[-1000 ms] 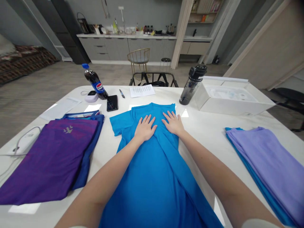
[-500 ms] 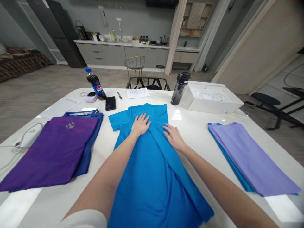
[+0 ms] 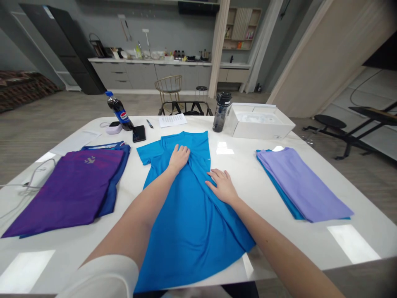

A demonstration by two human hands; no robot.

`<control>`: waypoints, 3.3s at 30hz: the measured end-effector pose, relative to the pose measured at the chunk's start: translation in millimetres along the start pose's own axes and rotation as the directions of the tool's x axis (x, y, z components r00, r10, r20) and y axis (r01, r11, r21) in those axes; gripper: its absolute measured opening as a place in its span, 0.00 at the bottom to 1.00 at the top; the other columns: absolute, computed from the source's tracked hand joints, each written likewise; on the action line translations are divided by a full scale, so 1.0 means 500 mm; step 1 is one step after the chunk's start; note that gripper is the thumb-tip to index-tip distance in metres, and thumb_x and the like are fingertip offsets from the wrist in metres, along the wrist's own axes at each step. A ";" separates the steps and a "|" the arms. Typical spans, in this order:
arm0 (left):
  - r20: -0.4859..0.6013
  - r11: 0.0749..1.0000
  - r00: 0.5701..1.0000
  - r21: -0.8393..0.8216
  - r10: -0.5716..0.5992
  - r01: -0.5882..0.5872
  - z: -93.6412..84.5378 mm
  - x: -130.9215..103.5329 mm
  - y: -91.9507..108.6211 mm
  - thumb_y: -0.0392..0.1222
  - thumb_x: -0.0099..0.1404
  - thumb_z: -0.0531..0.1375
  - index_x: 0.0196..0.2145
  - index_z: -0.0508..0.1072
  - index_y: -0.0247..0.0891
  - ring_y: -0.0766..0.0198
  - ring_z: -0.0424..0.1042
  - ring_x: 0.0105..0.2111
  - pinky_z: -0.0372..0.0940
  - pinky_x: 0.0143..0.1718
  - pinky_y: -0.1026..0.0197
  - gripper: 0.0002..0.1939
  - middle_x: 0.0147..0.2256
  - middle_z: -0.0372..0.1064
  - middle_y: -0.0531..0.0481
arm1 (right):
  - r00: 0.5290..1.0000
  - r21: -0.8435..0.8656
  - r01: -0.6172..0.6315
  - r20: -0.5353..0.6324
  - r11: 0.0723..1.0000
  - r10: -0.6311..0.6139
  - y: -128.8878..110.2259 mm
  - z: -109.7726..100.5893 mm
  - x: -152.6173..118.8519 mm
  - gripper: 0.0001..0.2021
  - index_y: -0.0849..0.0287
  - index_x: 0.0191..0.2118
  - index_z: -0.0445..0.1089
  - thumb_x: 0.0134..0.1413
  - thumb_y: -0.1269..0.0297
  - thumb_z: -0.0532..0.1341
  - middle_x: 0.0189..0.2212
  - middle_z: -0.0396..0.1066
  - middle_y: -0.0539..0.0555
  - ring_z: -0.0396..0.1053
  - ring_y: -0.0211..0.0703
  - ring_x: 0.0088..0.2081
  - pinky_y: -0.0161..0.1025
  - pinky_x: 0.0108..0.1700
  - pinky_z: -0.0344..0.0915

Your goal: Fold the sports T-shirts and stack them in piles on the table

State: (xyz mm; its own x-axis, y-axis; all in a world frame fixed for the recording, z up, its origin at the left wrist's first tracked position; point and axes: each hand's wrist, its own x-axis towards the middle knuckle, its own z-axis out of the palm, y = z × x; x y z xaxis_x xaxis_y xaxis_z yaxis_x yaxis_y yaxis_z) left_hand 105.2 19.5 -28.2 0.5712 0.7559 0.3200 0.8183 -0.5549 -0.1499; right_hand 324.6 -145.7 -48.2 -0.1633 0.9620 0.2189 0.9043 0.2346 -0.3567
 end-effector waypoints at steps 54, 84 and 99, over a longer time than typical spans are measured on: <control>0.005 0.770 0.863 -0.455 0.506 -0.448 -0.258 -0.544 0.186 0.35 0.74 0.51 0.52 0.74 0.44 0.58 0.68 0.55 0.53 0.61 0.51 0.16 0.53 0.73 0.46 | 0.941 0.182 0.220 0.219 0.958 -0.258 -0.143 -0.128 -0.399 0.14 0.52 0.45 0.76 0.57 0.51 0.69 0.44 0.73 0.56 0.70 0.52 0.48 0.47 0.52 0.64; 0.073 0.795 0.876 -0.461 0.477 -0.395 -0.280 -0.552 0.256 0.59 0.73 0.56 0.62 0.68 0.45 0.49 0.65 0.61 0.53 0.64 0.43 0.26 0.61 0.66 0.40 | 0.951 0.071 0.132 0.272 0.989 -0.147 -0.105 -0.138 -0.404 0.11 0.53 0.41 0.72 0.62 0.52 0.65 0.36 0.73 0.53 0.70 0.49 0.42 0.43 0.44 0.60; 0.091 0.893 0.980 -0.435 0.177 -0.120 -0.168 -0.400 0.196 0.59 0.76 0.47 0.73 0.51 0.43 0.51 0.47 0.72 0.45 0.71 0.38 0.34 0.72 0.49 0.40 | 0.995 0.076 0.095 -0.014 0.993 -0.095 -0.058 -0.041 -0.083 0.17 0.54 0.56 0.71 0.69 0.53 0.57 0.62 0.68 0.60 0.63 0.54 0.63 0.54 0.62 0.59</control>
State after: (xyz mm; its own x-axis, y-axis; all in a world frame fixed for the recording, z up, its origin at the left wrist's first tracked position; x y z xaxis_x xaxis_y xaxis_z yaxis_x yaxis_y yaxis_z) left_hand 65.8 -215.5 -28.5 0.7102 0.6745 0.2015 0.6337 -0.7372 0.2343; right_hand 313.5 -195.1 -28.1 -0.2427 0.9335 0.2640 0.8520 0.3353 -0.4021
